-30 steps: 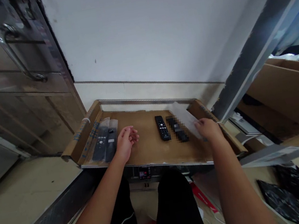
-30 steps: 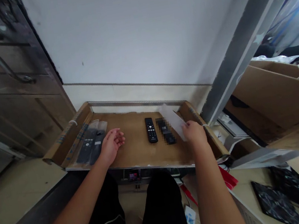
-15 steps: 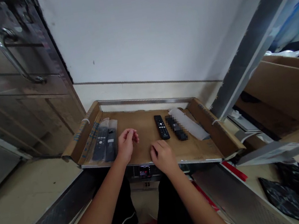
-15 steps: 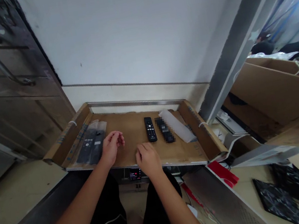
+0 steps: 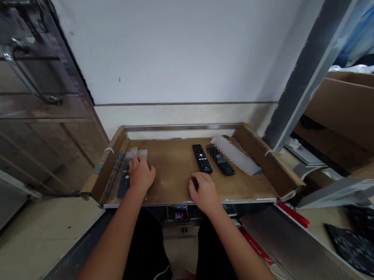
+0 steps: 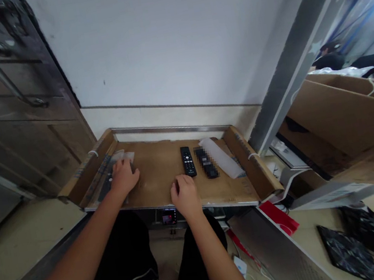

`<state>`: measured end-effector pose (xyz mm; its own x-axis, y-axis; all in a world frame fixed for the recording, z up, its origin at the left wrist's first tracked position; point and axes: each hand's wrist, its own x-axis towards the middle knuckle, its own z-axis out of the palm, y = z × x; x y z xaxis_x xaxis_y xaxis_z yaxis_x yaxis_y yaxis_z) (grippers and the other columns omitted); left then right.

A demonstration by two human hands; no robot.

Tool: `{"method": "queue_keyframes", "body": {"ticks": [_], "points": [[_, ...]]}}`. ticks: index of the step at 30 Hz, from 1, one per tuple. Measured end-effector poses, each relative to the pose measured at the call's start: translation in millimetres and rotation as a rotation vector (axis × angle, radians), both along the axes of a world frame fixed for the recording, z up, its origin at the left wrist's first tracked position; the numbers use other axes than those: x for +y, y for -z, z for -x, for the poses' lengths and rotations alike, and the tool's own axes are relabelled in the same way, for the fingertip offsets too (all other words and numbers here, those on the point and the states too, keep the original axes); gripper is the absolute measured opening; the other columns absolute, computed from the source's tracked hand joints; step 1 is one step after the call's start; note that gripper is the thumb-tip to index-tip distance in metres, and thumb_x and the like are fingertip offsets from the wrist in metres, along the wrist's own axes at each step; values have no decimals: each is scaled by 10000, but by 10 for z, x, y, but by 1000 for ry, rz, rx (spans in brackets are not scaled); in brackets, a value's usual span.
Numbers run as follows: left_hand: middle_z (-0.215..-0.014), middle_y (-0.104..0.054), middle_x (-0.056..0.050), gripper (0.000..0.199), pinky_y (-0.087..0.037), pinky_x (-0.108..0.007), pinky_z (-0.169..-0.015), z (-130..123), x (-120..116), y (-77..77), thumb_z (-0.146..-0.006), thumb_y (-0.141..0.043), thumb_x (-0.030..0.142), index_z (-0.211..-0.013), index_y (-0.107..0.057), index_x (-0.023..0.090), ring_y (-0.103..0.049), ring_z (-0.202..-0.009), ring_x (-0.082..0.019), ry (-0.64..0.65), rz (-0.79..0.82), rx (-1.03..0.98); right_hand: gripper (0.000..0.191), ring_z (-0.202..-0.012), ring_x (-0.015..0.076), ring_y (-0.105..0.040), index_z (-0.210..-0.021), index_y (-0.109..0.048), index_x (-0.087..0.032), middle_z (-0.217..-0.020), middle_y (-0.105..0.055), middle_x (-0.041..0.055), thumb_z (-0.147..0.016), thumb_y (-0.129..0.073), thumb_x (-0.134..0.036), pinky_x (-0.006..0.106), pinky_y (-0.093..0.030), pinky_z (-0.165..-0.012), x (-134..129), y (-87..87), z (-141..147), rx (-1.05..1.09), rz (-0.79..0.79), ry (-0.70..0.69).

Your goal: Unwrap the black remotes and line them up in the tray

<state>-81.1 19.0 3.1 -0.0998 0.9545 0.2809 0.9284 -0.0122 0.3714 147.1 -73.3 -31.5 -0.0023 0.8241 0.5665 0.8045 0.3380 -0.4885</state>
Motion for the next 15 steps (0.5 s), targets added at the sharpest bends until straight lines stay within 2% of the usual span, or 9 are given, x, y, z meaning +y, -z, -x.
{"method": "queue_keyframes", "body": {"ticks": [3,10,15], "points": [[-1231,-581,-205,411,-419,-445,-1008,-15,-8,24,-842,-583,313,-1207,-570,125,-543,-1181,-356,-18,37,63,190,-993,269,-589,-1021,-636,-141,-995,-660,135,-890,-505,-180,411,-489,-918,1,9,-6,21,-11,2],[-1170,-620,-202,528,-433,-402,-963,-235,-102,-44,-793,-614,368,-1248,-533,114,-589,-1134,-339,115,117,8,160,-956,266,-595,-975,-638,-147,-958,-669,123,-878,-516,-186,405,-490,-892,-8,-13,1,32,-12,26],[-1267,-565,-240,645,-436,-436,-938,-354,-310,-132,-772,-635,520,-1261,-524,114,-538,-1191,-403,34,112,107,155,-960,264,-600,-960,-639,-143,-956,-669,127,-878,-516,-189,396,-488,-896,-1,-1,1,34,-18,27]]}}
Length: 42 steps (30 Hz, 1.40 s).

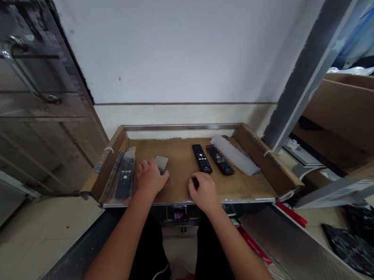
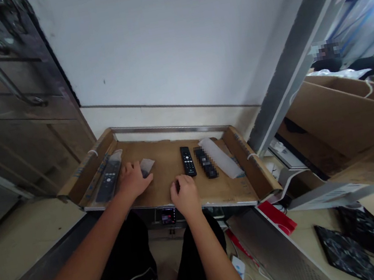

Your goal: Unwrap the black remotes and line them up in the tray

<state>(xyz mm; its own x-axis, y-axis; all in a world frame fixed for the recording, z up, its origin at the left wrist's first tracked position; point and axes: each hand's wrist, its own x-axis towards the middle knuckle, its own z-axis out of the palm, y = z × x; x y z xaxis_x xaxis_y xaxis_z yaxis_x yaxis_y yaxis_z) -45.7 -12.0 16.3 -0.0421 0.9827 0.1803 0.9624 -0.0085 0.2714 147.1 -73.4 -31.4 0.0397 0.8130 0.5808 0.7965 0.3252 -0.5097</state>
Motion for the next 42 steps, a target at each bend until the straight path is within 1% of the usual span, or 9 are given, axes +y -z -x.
{"method": "queue_keyframes", "body": {"ticks": [7,14,19,23,26,28,31,35,42], "points": [[-1062,-685,-241,524,-471,-381,-784,130,-81,-37,-817,-600,492,-1156,-558,94,-666,-1001,-367,81,168,-8,159,-964,260,-601,-959,-645,-155,-960,-670,125,-875,-517,-199,395,-484,-900,-8,0,10,-1,18,16],[-968,-697,-163,248,-471,-361,-786,145,-62,10,-760,-650,377,-888,-622,167,-662,-958,-316,196,26,-192,164,-940,269,-615,-948,-657,-155,-944,-690,124,-881,-539,-248,401,-487,-878,-20,-38,3,35,19,6],[-849,-709,-87,304,-484,-318,-691,49,-98,-11,-769,-689,448,-876,-616,172,-663,-771,-224,204,8,-768,228,-845,233,-659,-940,-673,-176,-903,-714,89,-910,-566,-376,370,-514,-819,-61,-118,11,326,143,-43],[-805,-720,-65,426,-488,-278,-567,-110,-128,-107,-726,-752,490,-945,-601,158,-653,-603,-171,81,111,-1343,329,-788,188,-679,-1020,-668,-188,-907,-721,54,-875,-625,-480,315,-560,-742,-133,-211,99,748,443,-309],[-785,-720,-58,487,-492,-263,-537,-232,-132,-172,-667,-815,471,-958,-590,153,-662,-579,-166,3,64,-1528,395,-779,176,-683,-1034,-672,-186,-892,-717,32,-797,-719,-499,298,-586,-687,-221,-315,234,921,674,-523],[-770,-717,-54,489,-493,-260,-525,-296,-120,-178,-650,-837,455,-944,-585,155,-661,-562,-165,-34,-3,-1603,391,-737,169,-685,-967,-676,-171,-821,-709,18,-766,-752,-497,279,-591,-627,-278,-368,329,977,743,-558],[-799,-721,-56,462,-510,-264,-547,-334,-88,-143,-652,-847,424,-934,-594,160,-674,-586,-169,-89,-75,-1743,403,-639,165,-687,-878,-671,-149,-704,-691,7,-716,-794,-497,256,-585,-555,-317,-397,386,1042,698,-407],[-893,-735,-48,432,-506,-229,-579,-257,-53,-85,-681,-835,379,-1001,-621,182,-690,-712,-160,-109,-77,-1898,488,-564,175,-690,-886,-674,-144,-693,-705,20,-665,-816,-555,271,-597,-516,-267,-436,207,1128,541,-166],[-864,-724,-11,421,-487,-211,-597,-194,-28,70,-663,-846,384,-951,-606,192,-677,-743,-137,-95,4,-1941,512,-525,164,-659,-803,-675,-145,-650,-669,6,-721,-732,-647,284,-611,-495,-96,-622,-133,1131,362,-60]]}}
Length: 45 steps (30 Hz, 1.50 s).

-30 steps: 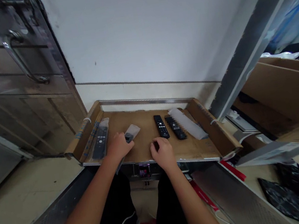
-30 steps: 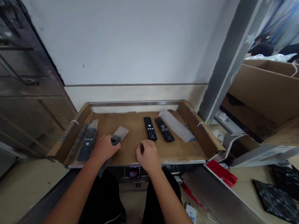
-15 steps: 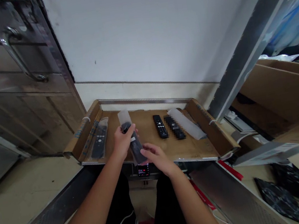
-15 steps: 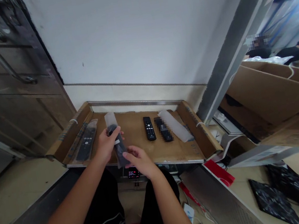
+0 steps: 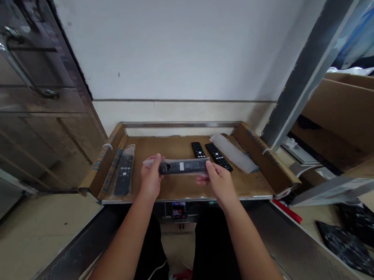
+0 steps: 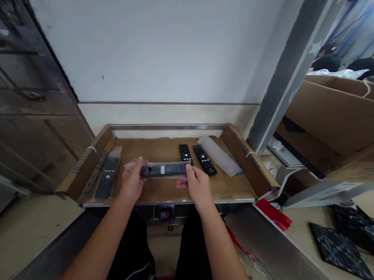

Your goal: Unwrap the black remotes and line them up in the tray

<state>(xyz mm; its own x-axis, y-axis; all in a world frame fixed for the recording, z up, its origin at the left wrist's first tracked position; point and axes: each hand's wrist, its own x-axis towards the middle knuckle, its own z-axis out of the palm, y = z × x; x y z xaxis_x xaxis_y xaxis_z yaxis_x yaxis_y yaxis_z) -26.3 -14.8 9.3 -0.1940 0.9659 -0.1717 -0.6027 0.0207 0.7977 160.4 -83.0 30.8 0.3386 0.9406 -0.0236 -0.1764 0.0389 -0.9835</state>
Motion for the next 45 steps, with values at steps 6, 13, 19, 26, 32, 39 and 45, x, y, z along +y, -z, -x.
{"method": "queue_keyframes", "body": {"ticks": [6,13,19,26,32,39,45], "points": [[-813,-693,10,419,-501,-233,-616,-112,40,95,-654,-860,371,-910,-584,186,-659,-699,-125,-1,55,-93,446,-633,168,-716,-864,-712,-133,-717,-703,15,-660,-834,-511,317,-658,-654,160,-31,59,124,-96,135],[-771,-643,34,372,-483,-208,-590,-128,75,127,-697,-837,352,-896,-575,178,-624,-669,-102,-24,61,-82,408,-648,188,-727,-877,-757,-109,-731,-741,50,-631,-857,-419,346,-663,-687,194,-255,174,0,-154,179],[-822,-675,9,292,-532,-223,-603,-73,104,134,-763,-803,359,-892,-612,180,-657,-697,-113,35,102,-127,277,-646,192,-726,-877,-750,-145,-709,-740,45,-762,-752,-397,347,-643,-675,279,-564,285,-235,-254,93],[-758,-697,-18,206,-570,-203,-612,23,123,73,-944,-617,328,-838,-633,152,-666,-640,-99,172,158,-338,164,-681,175,-718,-898,-725,-189,-742,-731,24,-880,-635,-325,352,-601,-734,518,-993,308,-584,-444,7],[-864,-724,-46,213,-582,-189,-635,29,120,56,-955,-602,340,-885,-671,150,-687,-715,-107,208,177,-374,151,-693,138,-676,-884,-666,-186,-736,-683,10,-917,-575,-302,304,-551,-722,655,-1246,283,-764,-538,-65],[-763,-684,-35,190,-565,-153,-523,48,126,48,-924,-649,328,-848,-652,154,-666,-648,-102,264,248,-423,132,-692,121,-656,-926,-584,-193,-757,-618,-4,-949,-526,-309,281,-546,-698,754,-1374,231,-765,-598,-30],[-747,-652,-20,122,-522,-101,-459,48,117,53,-921,-654,256,-862,-660,149,-617,-568,-63,249,223,-458,165,-645,97,-641,-989,-513,-217,-846,-576,-8,-962,-516,-379,221,-533,-550,879,-1462,-14,-559,-594,144]]}}
